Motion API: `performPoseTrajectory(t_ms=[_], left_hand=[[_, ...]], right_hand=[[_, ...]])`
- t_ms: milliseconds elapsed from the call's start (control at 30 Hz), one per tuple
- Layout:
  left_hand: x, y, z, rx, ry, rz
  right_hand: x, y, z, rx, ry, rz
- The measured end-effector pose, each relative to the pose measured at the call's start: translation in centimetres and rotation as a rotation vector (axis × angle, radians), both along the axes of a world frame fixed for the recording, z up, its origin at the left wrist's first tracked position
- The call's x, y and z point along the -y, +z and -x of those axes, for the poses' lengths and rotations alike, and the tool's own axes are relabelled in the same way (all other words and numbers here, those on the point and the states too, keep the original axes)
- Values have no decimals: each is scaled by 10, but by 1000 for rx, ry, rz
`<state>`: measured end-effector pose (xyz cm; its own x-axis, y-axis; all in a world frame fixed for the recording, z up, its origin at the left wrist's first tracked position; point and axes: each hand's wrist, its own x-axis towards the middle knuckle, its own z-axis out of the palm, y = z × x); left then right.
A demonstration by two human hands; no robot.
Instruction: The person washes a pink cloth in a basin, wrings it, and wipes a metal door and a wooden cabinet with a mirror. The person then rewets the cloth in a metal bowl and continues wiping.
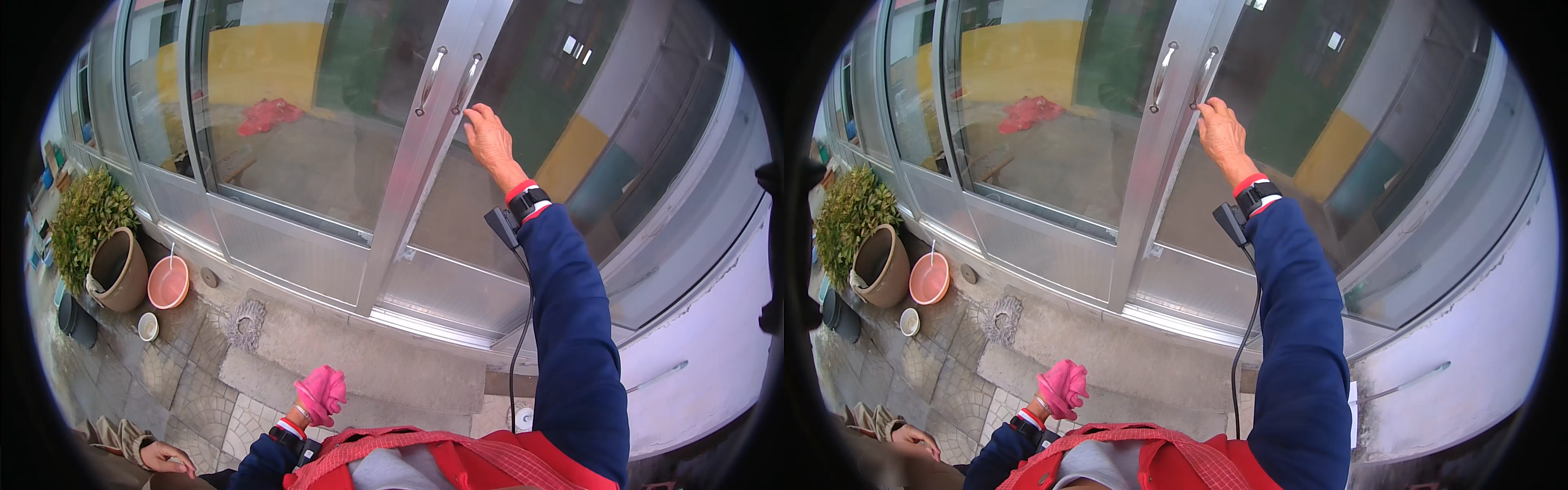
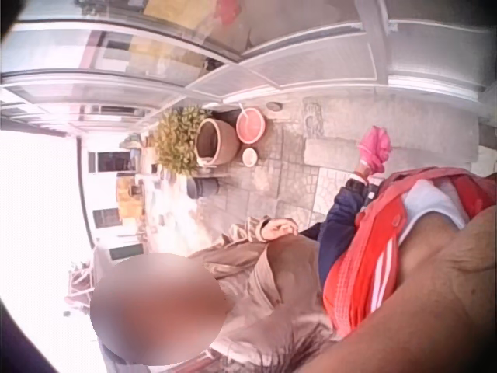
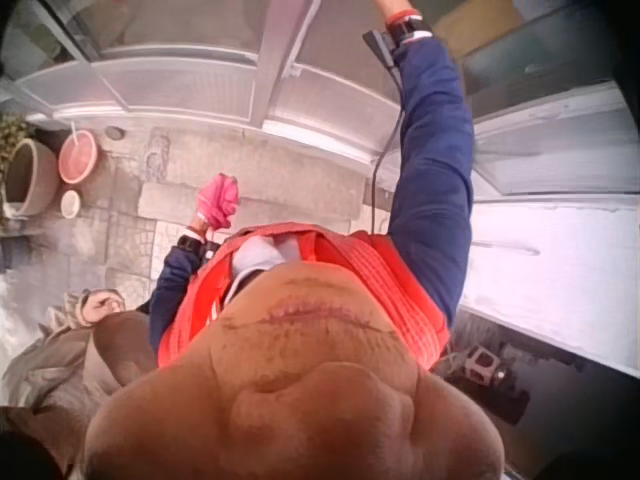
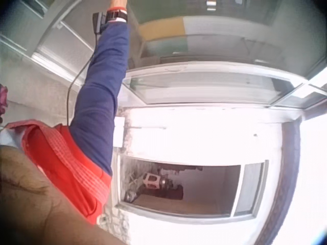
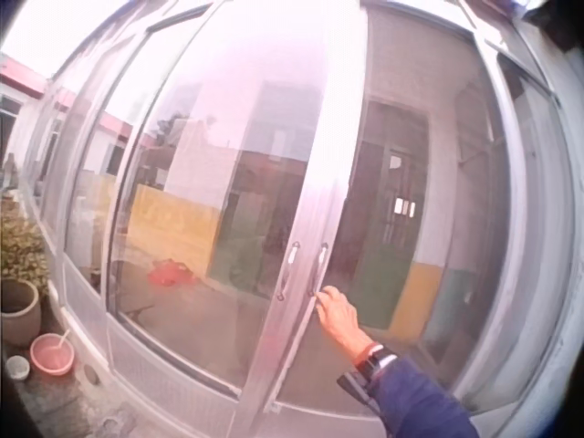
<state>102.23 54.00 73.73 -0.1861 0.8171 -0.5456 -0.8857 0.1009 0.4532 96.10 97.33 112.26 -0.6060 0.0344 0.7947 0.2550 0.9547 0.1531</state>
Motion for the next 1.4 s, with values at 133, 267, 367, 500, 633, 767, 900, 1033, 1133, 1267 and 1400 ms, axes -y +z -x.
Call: performPoseTrajectory(t_ms=[133,267,367,500,633,767,900,1033,1133,1267,1400], left_hand=[[7,-5,-11,2,132,22],[2,-2,-28,31,243,15],[-9,1,-41,-6,244,43],[-32,2,-73,-90,311,111],[-54,-4,-121,26,404,49],[-76,-14,-166,66,301,-105],[-94,-5,-197,59,302,-76],[-121,21,-173,-31,226,-74],[-168,35,-122,-244,76,-122],[-245,44,-58,-416,-88,-109],[-338,49,-12,-43,-116,-125]], right_hand=[[-4,31,40,-15,-87,-252],[-28,50,51,79,-145,-413],[-43,59,52,90,-55,-508],[-51,67,55,163,-46,-598],[-70,67,30,66,126,-669],[-99,67,-47,-24,129,-663],[-121,71,-132,-27,100,-659],[-164,73,-184,18,-32,-677],[-217,82,-206,125,-188,-631],[-271,78,-220,167,-342,-516],[-295,71,-251,203,-548,-371]])
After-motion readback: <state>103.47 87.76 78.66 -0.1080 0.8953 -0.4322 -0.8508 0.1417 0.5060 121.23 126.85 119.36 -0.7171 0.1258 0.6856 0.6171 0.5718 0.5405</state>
